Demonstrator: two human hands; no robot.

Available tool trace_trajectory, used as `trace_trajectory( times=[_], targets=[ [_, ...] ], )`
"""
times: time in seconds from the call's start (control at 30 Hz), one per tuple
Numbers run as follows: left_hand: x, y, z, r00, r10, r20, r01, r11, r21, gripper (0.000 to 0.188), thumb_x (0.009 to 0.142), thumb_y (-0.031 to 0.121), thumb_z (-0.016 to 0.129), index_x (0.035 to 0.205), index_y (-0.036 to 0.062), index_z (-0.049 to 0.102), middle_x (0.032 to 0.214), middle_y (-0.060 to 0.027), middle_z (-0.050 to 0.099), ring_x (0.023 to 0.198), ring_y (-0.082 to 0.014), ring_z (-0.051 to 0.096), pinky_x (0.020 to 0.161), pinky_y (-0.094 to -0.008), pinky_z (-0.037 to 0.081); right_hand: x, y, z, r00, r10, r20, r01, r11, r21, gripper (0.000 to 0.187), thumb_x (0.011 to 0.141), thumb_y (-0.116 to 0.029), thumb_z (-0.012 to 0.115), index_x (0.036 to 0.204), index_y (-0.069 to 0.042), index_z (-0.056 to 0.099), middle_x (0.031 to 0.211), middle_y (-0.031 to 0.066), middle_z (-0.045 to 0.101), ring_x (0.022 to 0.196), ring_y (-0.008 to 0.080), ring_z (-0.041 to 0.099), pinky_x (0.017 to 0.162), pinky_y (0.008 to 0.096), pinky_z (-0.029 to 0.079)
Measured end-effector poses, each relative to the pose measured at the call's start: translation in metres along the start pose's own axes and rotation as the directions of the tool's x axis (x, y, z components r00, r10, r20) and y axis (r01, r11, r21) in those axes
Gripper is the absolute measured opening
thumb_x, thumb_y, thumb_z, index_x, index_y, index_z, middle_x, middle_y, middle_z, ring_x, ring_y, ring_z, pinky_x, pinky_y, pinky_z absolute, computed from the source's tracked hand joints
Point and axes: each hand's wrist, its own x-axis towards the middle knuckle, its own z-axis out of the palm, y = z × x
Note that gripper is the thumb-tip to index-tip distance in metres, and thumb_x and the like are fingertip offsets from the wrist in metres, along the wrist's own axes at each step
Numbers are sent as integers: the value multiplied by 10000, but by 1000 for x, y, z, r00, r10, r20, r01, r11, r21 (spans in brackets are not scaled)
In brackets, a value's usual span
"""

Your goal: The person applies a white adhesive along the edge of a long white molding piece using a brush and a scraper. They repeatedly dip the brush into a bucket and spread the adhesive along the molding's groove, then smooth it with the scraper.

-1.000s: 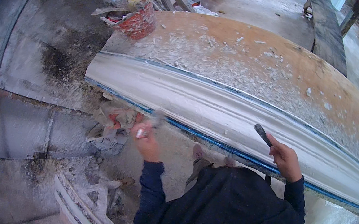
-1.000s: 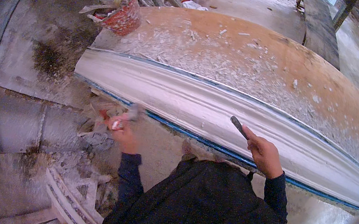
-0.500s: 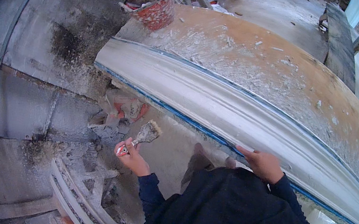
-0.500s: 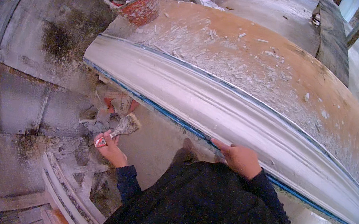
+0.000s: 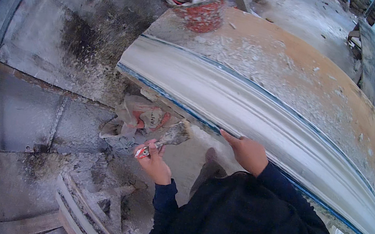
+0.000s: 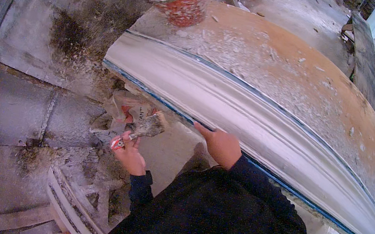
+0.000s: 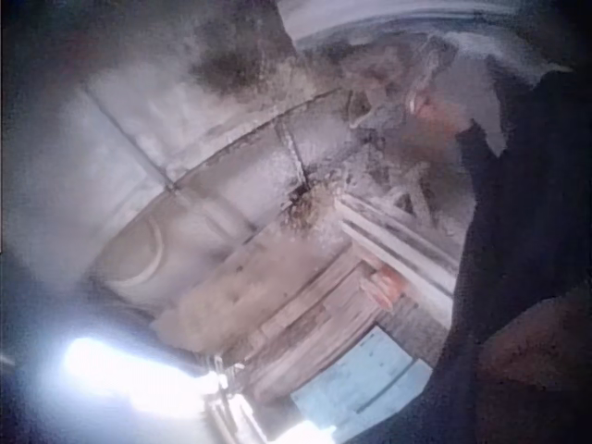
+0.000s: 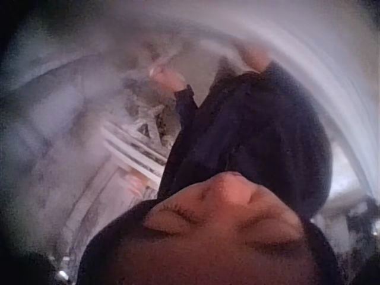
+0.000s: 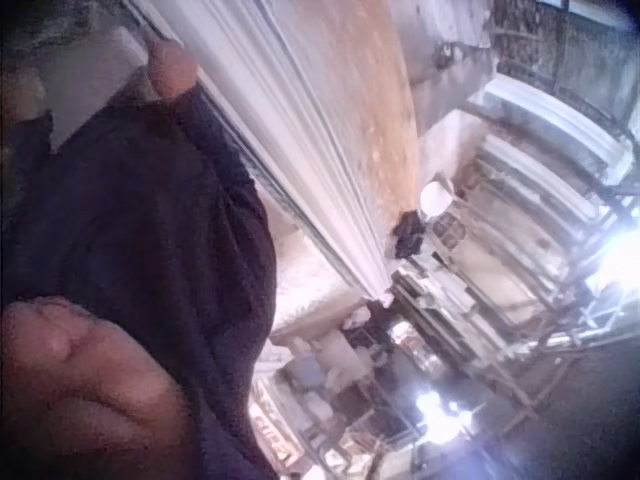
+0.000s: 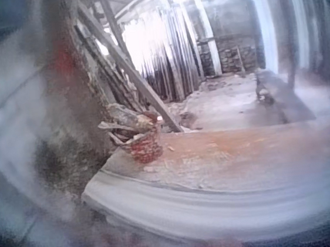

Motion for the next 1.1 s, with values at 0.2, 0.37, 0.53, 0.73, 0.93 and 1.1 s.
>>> trace_trajectory(
  times=[0.2,0.37,0.53,0.73,0.93,1.1],
  targets=[
    [56,6,2,962,-190,194,212,972,-98,457,821,149,688,1110,118,335,1053,-111,533,955,-216,567,738,-340,527,95,-46,17,993,-54,-107,69,988,137,506,866,-150,485,1348,-286,407,784,184,615,665,357,608,580,468,470],
    [91,7,10,920,-222,322,255,965,-65,496,790,38,695,1128,118,342,1028,-98,536,896,-190,574,740,-307,524,89,-31,-1,975,-95,-202,152,945,289,487,873,-168,493,1340,-288,427,877,195,628,730,368,609,670,441,478],
    [116,3,23,891,-265,369,314,946,-78,455,809,23,666,1129,131,361,1031,-72,532,895,-171,554,742,-299,510,5,0,-28,996,90,-1,-87,959,269,482,853,-124,543,1303,-288,486,859,170,634,708,331,606,660,385,475],
    [130,3,31,919,-280,276,325,936,-135,406,832,52,647,1118,158,380,1060,-40,522,951,-165,528,779,-338,486,-17,6,-23,989,130,64,-138,981,136,510,852,-136,531,1315,-337,458,799,160,621,673,342,602,612,412,474],
    [133,16,19,965,-213,154,243,946,-216,353,841,67,638,1113,145,428,1058,-33,539,940,-153,538,734,-337,495,41,-29,-8,997,36,63,-32,997,-72,566,850,-109,498,1347,-361,403,685,137,576,607,311,589,544,434,454],
    [134,9,-1,964,-258,59,265,941,-212,338,860,81,620,1139,127,434,1079,-39,541,957,-151,536,767,-343,485,135,-74,14,1000,28,13,-27,999,-41,578,851,-108,477,1367,-342,366,679,161,582,606,321,599,529,459,457]
  ],
)
